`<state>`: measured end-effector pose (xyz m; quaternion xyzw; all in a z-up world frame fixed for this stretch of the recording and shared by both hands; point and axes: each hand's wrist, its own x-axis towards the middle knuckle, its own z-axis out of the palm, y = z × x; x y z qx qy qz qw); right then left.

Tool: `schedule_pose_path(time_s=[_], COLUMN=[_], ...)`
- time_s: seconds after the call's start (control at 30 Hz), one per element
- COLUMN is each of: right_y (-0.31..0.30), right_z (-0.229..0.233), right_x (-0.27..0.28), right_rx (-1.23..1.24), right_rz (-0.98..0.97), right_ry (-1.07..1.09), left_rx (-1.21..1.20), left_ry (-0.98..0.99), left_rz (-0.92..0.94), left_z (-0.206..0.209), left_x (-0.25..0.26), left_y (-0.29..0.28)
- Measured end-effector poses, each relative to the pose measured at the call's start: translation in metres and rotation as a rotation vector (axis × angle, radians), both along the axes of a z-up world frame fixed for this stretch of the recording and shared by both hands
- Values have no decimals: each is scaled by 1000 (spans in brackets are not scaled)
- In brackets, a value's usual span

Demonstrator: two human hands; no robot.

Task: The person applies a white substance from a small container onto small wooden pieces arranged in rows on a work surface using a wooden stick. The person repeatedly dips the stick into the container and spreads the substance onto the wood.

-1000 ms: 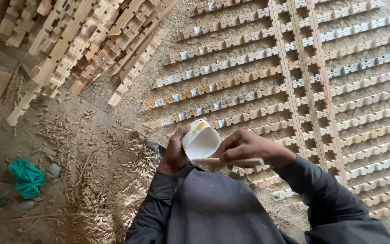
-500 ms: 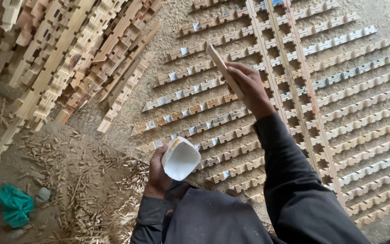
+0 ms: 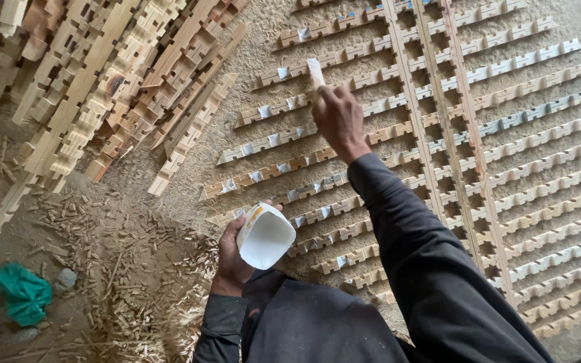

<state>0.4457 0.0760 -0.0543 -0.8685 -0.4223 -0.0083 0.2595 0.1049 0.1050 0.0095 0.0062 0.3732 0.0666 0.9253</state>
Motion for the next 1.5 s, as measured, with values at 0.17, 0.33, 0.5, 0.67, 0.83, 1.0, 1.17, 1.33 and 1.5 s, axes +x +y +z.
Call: schedule_pose_path(time_s=[0.17,0.33,0.5,0.67,0.83,1.0,1.17,1.33,1.5], right_y=[4,-37,-108,-140,-129,-130,-129,-151,-185], right_z=[33,134,209,227,254,249,244,183,123], right_x=[-22,-63,-103,-143,-165,-178,-172,-138,-108], right_rx=[304,398,115,-165,-410,-586,-644,-480,88], right_rz=[-29,-43,133,315,404,518,562,537,346], right_ry=[574,1043,1450,1524,1170,899,1024,1639,2204], left_rx=[-11,17,3,67,138,173,175,120,42], left_ry=[13,153,131,30,160,206,192,177,111], left_rz=[34,99,92,6,-42,-96,-108,-88,-35], left_z=[12,38,38,37,51,26,49,52,99], left_x=[2,14,10,3,12,4,10,9,19], left_y=[-2,1,1,-9,-21,-43,-50,-43,-33])
